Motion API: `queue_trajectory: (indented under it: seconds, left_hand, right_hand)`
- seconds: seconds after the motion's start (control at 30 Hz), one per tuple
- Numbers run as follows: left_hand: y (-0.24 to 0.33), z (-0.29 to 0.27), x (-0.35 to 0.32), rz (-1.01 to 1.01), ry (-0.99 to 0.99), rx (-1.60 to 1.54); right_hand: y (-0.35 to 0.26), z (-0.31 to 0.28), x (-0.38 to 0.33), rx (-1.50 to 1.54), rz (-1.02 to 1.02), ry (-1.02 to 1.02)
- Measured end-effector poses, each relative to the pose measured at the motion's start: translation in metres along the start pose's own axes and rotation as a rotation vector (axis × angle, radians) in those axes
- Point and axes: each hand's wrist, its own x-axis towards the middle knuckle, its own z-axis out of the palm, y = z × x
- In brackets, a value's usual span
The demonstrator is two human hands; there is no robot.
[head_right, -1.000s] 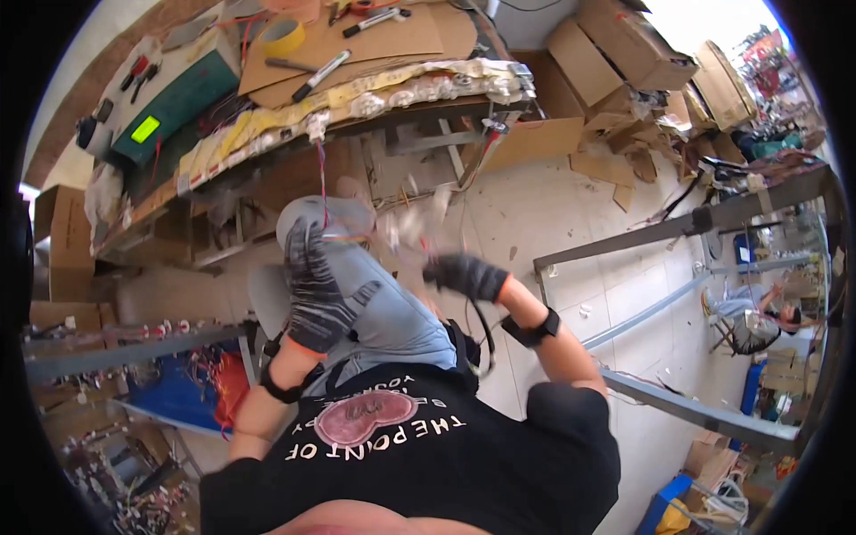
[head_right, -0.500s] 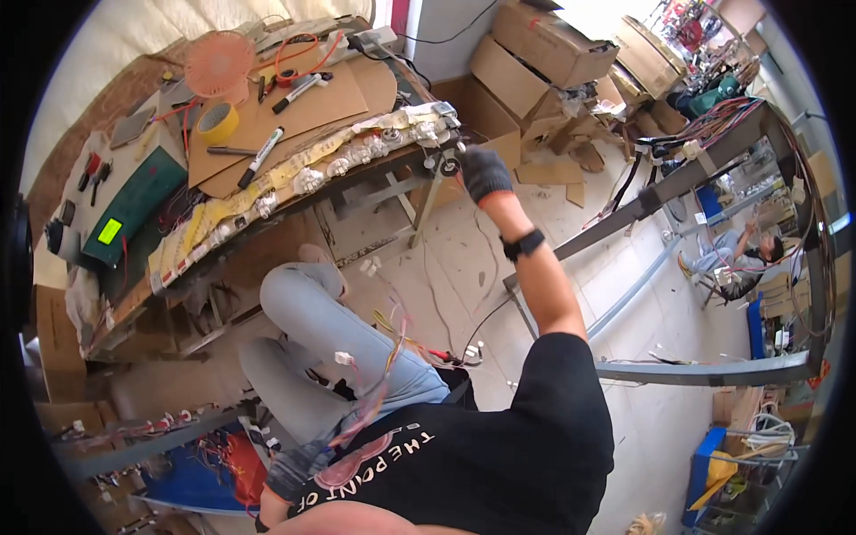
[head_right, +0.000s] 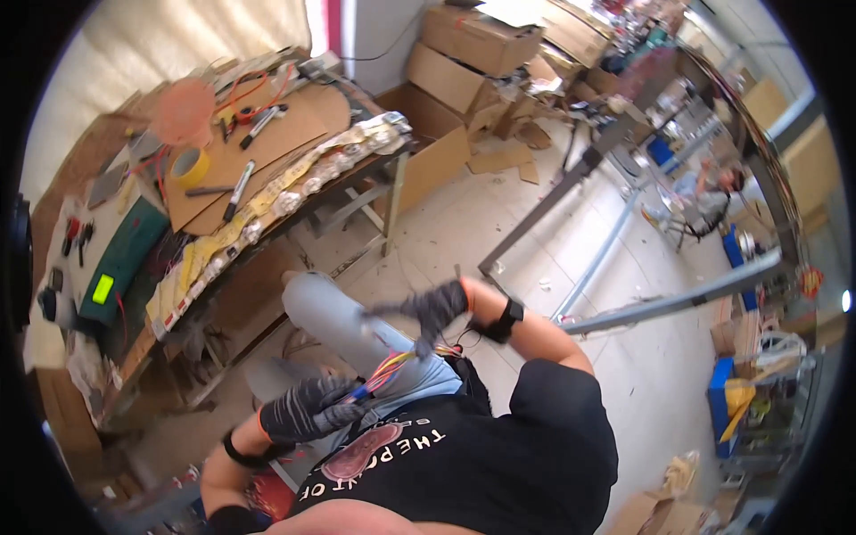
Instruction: Connect electrical wire harnesses to a series of components mounted on a workbench strip.
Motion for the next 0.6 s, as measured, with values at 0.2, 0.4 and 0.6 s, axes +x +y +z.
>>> queue_trajectory:
  seconds: [0.2, 0.4, 0.6]
  left_hand:
    - [0.159, -0.048, 0.112, 0.272, -0.321, 0.141]
    - [0.235, -0.068, 0.293, 0.950, -0.165, 1.023]
    - [0.359, -0.076, 0.531, 1.450, 0.500, 1.478]
  right_hand:
    - [-0.039, 0.086, -0.136, 0.166, 0.637, 0.179]
    - [-0.202, 0.104, -0.436, -1.430, 1.011, 1.815]
    - [-0.376, -0.047, -0.548, -2.505, 1.194, 1.520]
